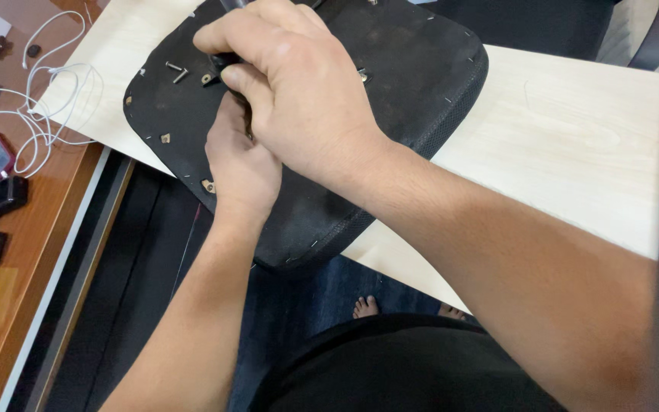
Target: The person uses a screwdriver to tighten screws into the underside of an office chair seat, securing the central gas-lift mechanism. The chair is placed upside down on a table while the person works.
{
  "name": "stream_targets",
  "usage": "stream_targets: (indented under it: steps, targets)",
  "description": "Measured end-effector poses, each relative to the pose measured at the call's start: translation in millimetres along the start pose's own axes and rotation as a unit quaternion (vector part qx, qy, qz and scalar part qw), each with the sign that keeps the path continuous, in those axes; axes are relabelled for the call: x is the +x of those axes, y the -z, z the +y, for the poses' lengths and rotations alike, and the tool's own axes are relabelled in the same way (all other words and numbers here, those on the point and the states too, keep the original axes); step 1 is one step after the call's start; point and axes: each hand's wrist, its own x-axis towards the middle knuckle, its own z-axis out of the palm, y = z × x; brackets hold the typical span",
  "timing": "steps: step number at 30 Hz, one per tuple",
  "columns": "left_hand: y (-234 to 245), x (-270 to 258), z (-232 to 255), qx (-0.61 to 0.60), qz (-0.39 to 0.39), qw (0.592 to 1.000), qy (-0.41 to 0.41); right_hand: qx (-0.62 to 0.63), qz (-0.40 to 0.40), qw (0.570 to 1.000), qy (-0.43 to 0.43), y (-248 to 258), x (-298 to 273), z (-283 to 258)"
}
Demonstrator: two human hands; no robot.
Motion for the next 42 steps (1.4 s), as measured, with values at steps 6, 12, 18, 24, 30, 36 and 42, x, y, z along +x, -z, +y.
stream_targets:
  steps: [6, 12, 18, 24, 30, 36, 42]
  targets:
    - [2, 6, 4, 0.017, 0.01, 0.999, 0.044, 0.071, -0.02, 0.996, -0.045, 2, -1, 0]
    - [1, 6, 1, 0.03, 0.029, 0.999, -0.001, 0.016, -0.017, 1.0, -0.019, 2, 1, 3]
    - [-1, 4, -5, 0.013, 0.014, 0.999, 0.049, 0.018, -0.044, 0.998, -0.043, 0, -6, 3]
    - [0, -1, -8, -0.013, 0.016, 1.0, 0.013, 0.019, -0.043, 0.998, -0.05, -1, -12, 2]
    - [-1, 1, -13, 0.04, 0.014, 0.999, 0.033, -0.003, -0.064, 0.996, -0.066, -5, -13, 4]
    - [-6, 1, -18, 0.019, -0.043, 0.998, 0.029, -0.013, -0.036, 0.997, -0.071, -3, -20, 6]
    - [-9, -2, -33, 0.033, -0.108, 0.991, 0.068, -0.031, -0.019, 0.995, -0.093, 0, -28, 1]
